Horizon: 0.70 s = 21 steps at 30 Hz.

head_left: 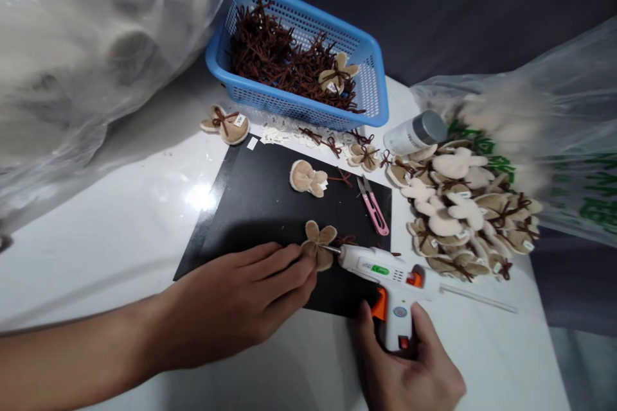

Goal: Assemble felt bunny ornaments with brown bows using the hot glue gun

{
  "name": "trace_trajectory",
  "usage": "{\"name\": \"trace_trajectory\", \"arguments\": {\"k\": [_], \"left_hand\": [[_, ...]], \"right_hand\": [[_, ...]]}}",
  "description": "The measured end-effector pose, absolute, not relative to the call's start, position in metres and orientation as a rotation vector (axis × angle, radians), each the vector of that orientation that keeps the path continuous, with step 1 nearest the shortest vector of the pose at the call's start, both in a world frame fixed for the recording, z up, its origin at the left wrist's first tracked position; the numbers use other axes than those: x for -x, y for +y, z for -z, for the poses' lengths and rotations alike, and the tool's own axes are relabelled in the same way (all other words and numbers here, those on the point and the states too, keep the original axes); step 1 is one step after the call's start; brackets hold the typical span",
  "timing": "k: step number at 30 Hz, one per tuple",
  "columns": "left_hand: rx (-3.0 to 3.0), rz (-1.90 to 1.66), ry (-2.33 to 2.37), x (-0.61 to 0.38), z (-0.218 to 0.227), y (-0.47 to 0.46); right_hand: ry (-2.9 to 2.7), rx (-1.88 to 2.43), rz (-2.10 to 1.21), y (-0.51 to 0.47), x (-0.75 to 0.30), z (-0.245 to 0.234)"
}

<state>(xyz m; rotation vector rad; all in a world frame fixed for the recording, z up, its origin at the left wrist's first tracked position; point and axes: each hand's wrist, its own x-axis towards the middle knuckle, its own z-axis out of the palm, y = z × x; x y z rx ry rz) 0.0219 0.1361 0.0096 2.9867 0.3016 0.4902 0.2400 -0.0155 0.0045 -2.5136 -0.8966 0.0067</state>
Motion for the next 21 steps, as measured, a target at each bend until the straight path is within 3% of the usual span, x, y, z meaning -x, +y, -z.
{"name": "trace_trajectory", "arguments": {"k": [8, 21], "left_hand": [[-2.972, -0.438, 0.313, -0.0222, -0.0112, 0.1359], [-2.956, -0.341, 0.386, -0.0217, -0.0028, 0.1305]], "right_hand": [[-0.939, 2.492, 0.195, -0.0149, -0.2350, -0.0035], [-0.989, 2.470, 0.061, -0.0198, -0.2435, -0.0052]]}}
